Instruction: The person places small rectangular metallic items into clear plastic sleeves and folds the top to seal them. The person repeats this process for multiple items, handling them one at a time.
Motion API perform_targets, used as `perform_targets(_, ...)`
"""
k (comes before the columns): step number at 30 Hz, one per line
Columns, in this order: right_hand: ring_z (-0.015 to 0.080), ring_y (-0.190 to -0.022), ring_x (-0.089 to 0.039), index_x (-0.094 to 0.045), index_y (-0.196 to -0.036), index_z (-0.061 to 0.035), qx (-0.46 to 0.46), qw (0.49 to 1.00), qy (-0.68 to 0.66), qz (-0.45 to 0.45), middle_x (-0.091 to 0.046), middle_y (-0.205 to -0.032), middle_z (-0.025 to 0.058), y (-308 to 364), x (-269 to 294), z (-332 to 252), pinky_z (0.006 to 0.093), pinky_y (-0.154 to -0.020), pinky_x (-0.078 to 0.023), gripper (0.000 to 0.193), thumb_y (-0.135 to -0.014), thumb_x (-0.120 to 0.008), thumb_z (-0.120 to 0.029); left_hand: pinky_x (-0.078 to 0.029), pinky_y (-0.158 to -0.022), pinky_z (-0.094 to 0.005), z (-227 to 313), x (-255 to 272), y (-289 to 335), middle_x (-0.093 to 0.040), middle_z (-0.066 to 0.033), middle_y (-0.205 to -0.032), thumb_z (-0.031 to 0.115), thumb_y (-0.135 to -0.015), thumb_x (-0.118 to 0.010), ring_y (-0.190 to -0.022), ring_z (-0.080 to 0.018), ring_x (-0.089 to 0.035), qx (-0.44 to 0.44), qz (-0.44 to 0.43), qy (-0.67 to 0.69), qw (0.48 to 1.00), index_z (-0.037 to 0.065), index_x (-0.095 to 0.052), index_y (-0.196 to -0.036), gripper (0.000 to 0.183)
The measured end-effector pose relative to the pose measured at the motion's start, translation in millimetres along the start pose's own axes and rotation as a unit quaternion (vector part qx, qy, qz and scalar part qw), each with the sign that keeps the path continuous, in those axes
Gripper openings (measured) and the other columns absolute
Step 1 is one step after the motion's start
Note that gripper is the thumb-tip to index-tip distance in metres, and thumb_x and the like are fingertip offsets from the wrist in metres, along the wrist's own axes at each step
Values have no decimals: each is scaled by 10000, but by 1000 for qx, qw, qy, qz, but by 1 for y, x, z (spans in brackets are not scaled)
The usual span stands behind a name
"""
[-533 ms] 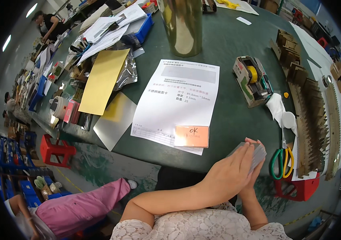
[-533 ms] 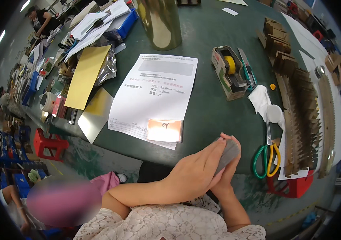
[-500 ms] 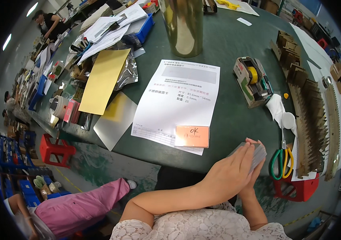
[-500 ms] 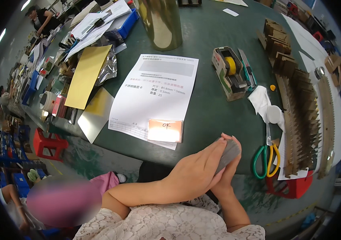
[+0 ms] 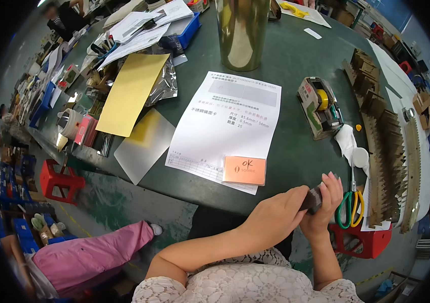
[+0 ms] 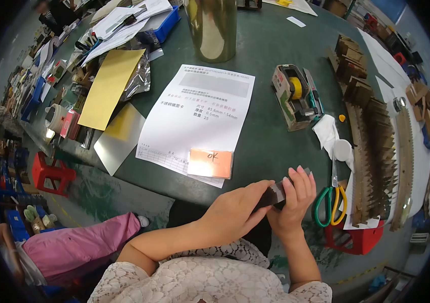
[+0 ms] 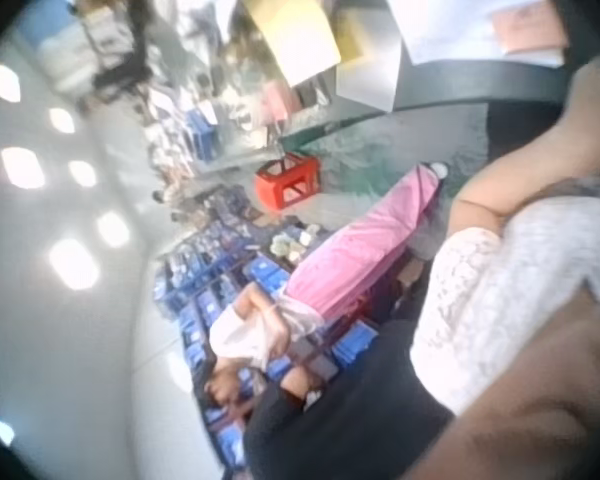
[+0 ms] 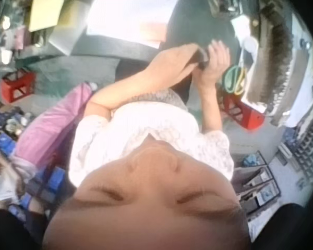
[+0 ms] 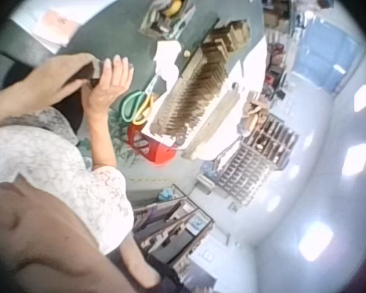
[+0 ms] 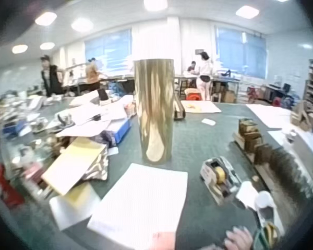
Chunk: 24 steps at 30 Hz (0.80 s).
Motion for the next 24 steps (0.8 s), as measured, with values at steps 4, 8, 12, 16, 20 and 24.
perform_targets(4,403,-1303,-478,-393,-1401,-87,-3,1000,-8,-1,-486,-1396,180,2,-2,2,597,-1105,-302,810,-712,-813,-152,-543,-780,-412,-2,4,-4,-649,-204,-1117,101,-900,-665,-938,-389,-660,9,-7,2,1000,-3,-474,-1328,480)
perform_targets(8,415,-1361,-416,-417,-1444,-65,-1,990,-52,-132,-433,-1473,209,-8,9,-16,604,-1133,-252,853,-748,-833,-332,-540,-813,-397,-28,10,0,-660,-184,-1139,88,-909,-656,-959,-372,-668,33,-46,49,997,33,-504,-1350,470)
perform_targets(12,376,-1387,-395,-446,-1420,15,-83,989,-89,-85,-455,-1464,210,6,22,10,555,-1155,-250,741,-885,-692,-435,-509,-922,-381,-48,10,9,-643,-167,-1242,68,-912,-651,-1103,-328,-641,57,-80,87,991,61,-513,-1391,498)
perform_targets(16,308,-1320,-453,-459,-1378,45,-294,888,-353,-12,-494,-1400,206,18,-3,44,428,-1134,-301,567,-1012,-490,-388,-475,-1007,-381,-50,7,12,-598,-152,-1340,39,-910,-644,-1209,-325,-594,53,-92,96,990,65,-491,-1414,527)
perform_targets(20,220,-964,-612,-589,-1042,35,-381,801,-460,46,-666,-974,157,16,-26,42,356,-964,-445,379,-1060,-368,-272,-448,-1055,-395,-48,8,17,-545,-162,-1403,47,-895,-677,-1269,-336,-550,48,-92,98,990,47,-468,-1418,564)
perform_targets(24,224,-900,-609,-569,-937,11,-367,791,-486,67,-635,-901,147,14,-32,43,377,-937,-462,361,-1060,-359,-256,-423,-1084,-413,-31,36,17,-520,-172,-1422,80,-866,-726,-1312,-349,-508,-1,-63,-6,998,31,-464,-1407,604)
Point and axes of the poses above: each hand's wrist, its own y-axis away from the middle knuckle, its own x-axis out of the back of the hand, z = x × y, the point moved 8 cm from there along -y, towards the middle knuckle
